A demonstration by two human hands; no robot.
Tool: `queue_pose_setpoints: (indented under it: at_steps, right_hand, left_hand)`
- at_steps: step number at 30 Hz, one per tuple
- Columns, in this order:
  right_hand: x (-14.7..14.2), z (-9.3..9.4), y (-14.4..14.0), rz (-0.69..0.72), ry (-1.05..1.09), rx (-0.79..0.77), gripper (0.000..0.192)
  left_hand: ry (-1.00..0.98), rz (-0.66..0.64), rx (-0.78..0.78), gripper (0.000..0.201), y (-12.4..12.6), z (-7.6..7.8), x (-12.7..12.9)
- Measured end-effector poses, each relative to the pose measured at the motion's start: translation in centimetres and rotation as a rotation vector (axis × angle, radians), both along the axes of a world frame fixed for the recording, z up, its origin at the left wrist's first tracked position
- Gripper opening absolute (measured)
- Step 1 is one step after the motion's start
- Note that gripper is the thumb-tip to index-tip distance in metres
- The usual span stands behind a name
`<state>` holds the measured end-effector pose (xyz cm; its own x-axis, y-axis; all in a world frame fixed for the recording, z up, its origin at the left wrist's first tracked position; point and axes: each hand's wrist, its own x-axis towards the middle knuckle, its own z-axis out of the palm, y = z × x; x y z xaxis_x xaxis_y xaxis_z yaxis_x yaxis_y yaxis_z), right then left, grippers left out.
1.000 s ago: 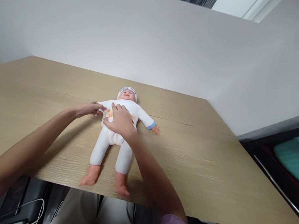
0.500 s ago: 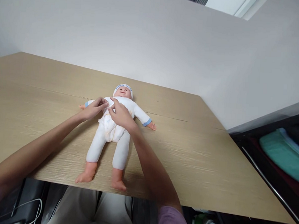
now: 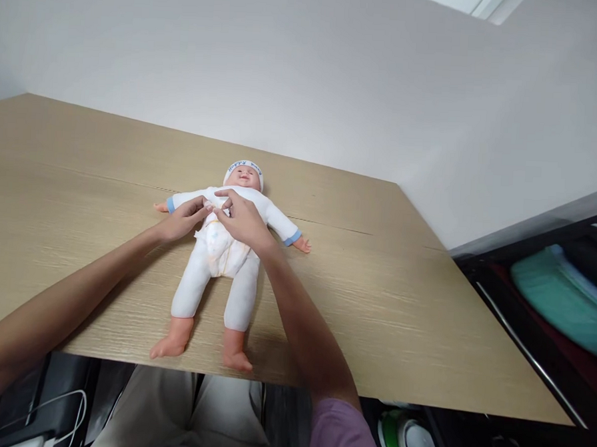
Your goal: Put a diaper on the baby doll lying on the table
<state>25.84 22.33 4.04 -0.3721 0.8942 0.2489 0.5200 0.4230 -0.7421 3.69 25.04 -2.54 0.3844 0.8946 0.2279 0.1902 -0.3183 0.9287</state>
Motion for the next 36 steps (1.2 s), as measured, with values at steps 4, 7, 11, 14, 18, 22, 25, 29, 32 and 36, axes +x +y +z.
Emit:
queue_pose_setpoints:
  at_steps: [4, 7, 11, 14, 18, 22, 25, 29, 32, 36]
  right_hand:
    - [0.1, -0.4, 0.3, 0.011, 0.012, 0.069, 0.039]
    - [0.1, -0.2, 0.3, 0.017, 0.002, 0.063, 0.039]
    - [0.1, 0.1, 0.3, -0.007, -0.044, 0.052, 0.038]
    - [0.1, 0.0, 0.4, -0.033, -0.046, 0.071, 0.038]
    - [0.1, 0.4, -0.1, -0.137, 0.017, 0.084, 0.043]
    - [0.6, 1.6, -1.2, -0.221, 0.021, 0.112, 0.036]
    - [1.1, 2.1, -1.5, -0.25, -0.01, 0.102, 0.02]
    - [1.5, 1.5, -0.9, -0.256, -0.06, 0.013, 0.016]
    - [1.9, 0.8, -0.4, -0.233, -0.053, -0.077, 0.017]
    - [2.2, 0.2, 0.2, -0.193, -0.036, -0.088, 0.019]
  left_hand:
    - [0.027, 0.044, 0.025, 0.048, -0.4, -0.2, 0.3]
    - [0.063, 0.073, 0.046, 0.047, -0.6, -0.3, 0.5]
    - [0.091, 0.103, 0.071, 0.048, -0.7, -0.5, 0.6]
    - [0.084, 0.129, 0.079, 0.05, -0.9, -0.4, 0.8]
    - [0.031, 0.181, 0.053, 0.053, -1.4, -0.1, 1.1]
    - [0.041, 0.205, 0.026, 0.055, -1.8, 0.1, 1.6]
    - [0.037, 0.249, -0.03, 0.056, -1.6, -0.2, 1.8]
    - [0.015, 0.266, -0.094, 0.057, -1.2, -0.5, 1.9]
    - [0.008, 0.272, -0.096, 0.058, -1.0, -0.7, 1.9]
    - [0.012, 0.278, -0.095, 0.057, -1.0, -0.9, 2.0]
